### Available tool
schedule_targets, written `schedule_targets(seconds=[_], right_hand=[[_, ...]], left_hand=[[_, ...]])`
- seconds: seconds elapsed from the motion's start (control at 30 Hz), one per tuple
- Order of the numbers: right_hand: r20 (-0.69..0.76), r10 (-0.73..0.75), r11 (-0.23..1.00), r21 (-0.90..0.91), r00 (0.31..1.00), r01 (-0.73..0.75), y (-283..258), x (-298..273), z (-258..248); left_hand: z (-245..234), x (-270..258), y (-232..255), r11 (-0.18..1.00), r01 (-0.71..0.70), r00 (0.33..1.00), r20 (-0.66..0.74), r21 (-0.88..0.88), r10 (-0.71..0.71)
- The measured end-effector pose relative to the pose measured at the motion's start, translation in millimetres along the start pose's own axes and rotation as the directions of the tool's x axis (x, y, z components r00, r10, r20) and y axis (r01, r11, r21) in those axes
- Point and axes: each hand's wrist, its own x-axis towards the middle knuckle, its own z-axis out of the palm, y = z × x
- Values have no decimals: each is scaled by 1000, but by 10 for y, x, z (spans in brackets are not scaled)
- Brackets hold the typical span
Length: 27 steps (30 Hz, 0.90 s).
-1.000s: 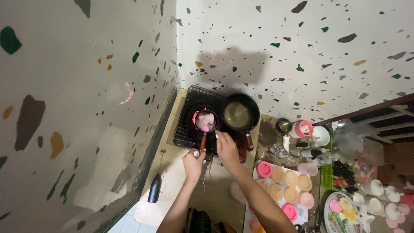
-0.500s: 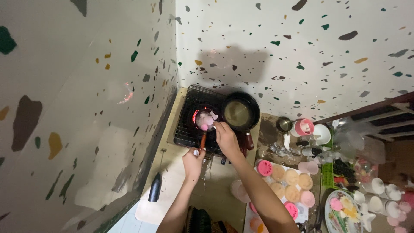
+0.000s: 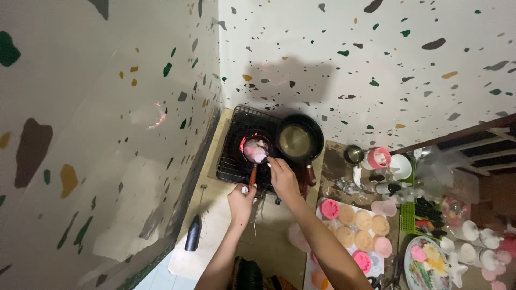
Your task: The recorder prepares molds, adds fragrance oil to melted wax, and pours it into silicone molds to make decorative candles.
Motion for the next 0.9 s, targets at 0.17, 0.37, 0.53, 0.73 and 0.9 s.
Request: schedule_targets(seconds=[0.17,0.37,0.53,0.73,0.9], right_hand=[[-21,-98,994,43,995,99,-81,-51,43],[43,-112,994,11,993,111,-43,26,140],[16,-89,995,49,996,88,-132,115,98],[74,-107,993,61,992,102,-29,142,138],[96,-57,993,105,994,47,-184,134,56]], left_hand=[[-21,-4,25,1000,27,999,21,-9,-27],[-39,-14,60,999,42,999,28,-16,-42],[-67,-14,79,996,88,994,66,-17,-87],[-15,33,-66,999,18,999,28,43,-19],[10,47,-92,1000,-11,1000,-11,1,11]])
